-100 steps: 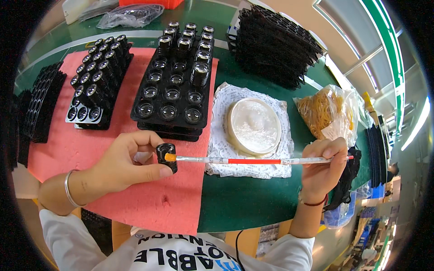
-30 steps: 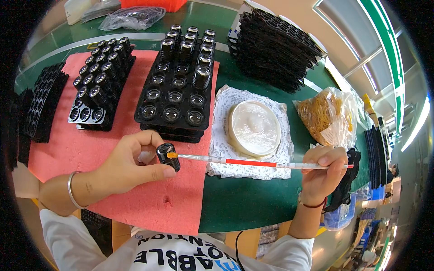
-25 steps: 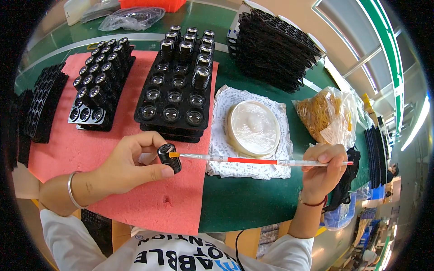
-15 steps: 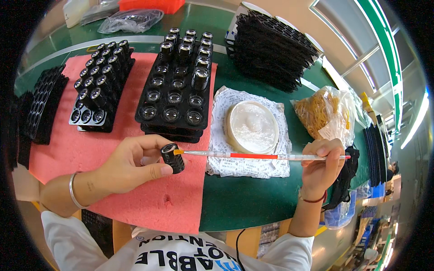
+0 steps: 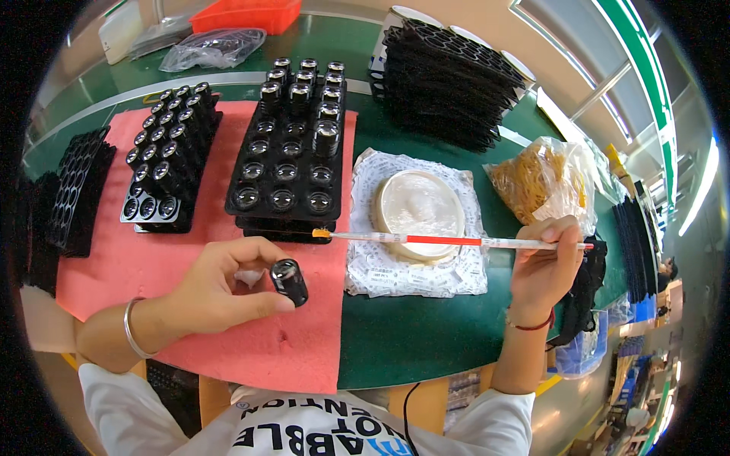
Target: Apply a coating substance to small cylindrical lighting components using a brush and organize them into a tray.
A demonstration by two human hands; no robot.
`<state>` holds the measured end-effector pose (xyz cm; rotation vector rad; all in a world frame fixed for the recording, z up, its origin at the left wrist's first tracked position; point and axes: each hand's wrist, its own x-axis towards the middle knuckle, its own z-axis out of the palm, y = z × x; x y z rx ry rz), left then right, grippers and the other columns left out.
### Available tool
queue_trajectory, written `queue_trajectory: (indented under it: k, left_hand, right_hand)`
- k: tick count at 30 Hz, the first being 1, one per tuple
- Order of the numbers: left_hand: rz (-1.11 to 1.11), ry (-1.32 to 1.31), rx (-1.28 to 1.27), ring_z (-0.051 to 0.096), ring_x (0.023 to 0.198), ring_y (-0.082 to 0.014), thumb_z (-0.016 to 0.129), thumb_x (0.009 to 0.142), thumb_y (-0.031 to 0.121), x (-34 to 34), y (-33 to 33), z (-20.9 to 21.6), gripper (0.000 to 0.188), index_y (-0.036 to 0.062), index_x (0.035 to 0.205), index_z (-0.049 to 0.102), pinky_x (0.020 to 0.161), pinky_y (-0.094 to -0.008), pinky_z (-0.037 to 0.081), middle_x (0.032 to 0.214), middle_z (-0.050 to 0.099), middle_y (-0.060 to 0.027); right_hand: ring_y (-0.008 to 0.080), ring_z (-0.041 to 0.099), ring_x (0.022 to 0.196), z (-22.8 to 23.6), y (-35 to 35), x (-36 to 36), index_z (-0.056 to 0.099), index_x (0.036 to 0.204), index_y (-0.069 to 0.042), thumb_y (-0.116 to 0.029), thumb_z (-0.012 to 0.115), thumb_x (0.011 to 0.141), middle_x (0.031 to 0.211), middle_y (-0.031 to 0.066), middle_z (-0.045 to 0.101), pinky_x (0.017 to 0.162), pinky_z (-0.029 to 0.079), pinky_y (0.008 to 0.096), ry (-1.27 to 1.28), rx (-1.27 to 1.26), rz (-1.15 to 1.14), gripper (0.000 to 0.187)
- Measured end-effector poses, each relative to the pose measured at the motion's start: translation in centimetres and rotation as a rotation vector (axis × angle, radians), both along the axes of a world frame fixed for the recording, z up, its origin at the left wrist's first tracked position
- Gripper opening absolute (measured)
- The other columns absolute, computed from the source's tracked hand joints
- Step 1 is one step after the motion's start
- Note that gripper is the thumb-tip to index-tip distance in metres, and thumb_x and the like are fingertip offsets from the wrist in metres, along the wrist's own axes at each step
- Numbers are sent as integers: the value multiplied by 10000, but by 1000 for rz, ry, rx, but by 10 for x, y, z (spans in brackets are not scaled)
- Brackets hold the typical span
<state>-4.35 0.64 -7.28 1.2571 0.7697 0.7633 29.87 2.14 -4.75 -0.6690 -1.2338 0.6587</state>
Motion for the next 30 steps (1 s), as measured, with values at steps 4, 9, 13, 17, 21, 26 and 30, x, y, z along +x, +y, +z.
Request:
queue_trajectory:
  k: [4, 9, 13, 17, 21, 26, 30]
  left_hand:
    - [20, 316, 613, 491, 555, -29, 801, 665, 126, -9, 1, 15, 334, 45, 942, 632, 464, -176, 376, 742, 621, 4]
    - [431, 388, 1190, 487, 496, -61, 812, 604, 127, -41, 17, 51, 309, 53, 860, 655, 443, -189, 377, 762, 650, -7]
    - [822, 519, 779, 418, 588, -17, 727, 712, 43, -94, 27, 64, 227, 8, 896, 600, 512, -171, 330, 675, 498, 44]
    - [668, 792, 639, 400, 655, -25, 645, 768, 41, -150, 35, 60, 149, 2, 877, 551, 585, -174, 319, 734, 491, 44]
    - [651, 1000, 528, 400, 592, -8, 668, 735, 31, -153, 30, 47, 167, 4, 848, 548, 522, -180, 308, 660, 483, 62]
    - [606, 960, 453, 417, 591, -13, 669, 723, 14, -145, 33, 42, 202, -13, 899, 573, 532, -181, 332, 662, 502, 47]
    - [638, 1023, 510, 431, 598, -27, 678, 712, 20, -149, 36, 37, 262, -23, 955, 591, 557, -194, 361, 670, 519, 31]
  right_hand:
    - [104, 366, 491, 6, -1, 1, 413, 755, -75, -280, 393, 968, 555, 28, 413, 486, 322, 237, 195, -93, 108, 296]
    - [94, 344, 514, 7, -2, 6, 399, 761, -80, -267, 370, 977, 588, 17, 389, 505, 320, 229, 246, -115, 94, 288]
    - [89, 324, 519, 4, 1, 6, 390, 759, -82, -264, 373, 976, 596, 7, 370, 501, 306, 221, 280, -130, 101, 283]
    - [84, 295, 523, 7, 2, 9, 383, 762, -84, -258, 382, 973, 602, 0, 358, 495, 285, 219, 282, -113, 123, 274]
    - [81, 292, 529, 6, 3, 8, 383, 768, -82, -253, 383, 973, 608, 2, 361, 495, 280, 217, 281, -128, 115, 267]
    - [85, 312, 535, 1, 5, 11, 385, 781, -78, -248, 375, 976, 618, 7, 369, 500, 292, 217, 262, -140, 138, 259]
    - [90, 327, 536, 2, 6, 11, 387, 786, -75, -248, 374, 977, 625, 13, 380, 506, 305, 221, 248, -136, 147, 258]
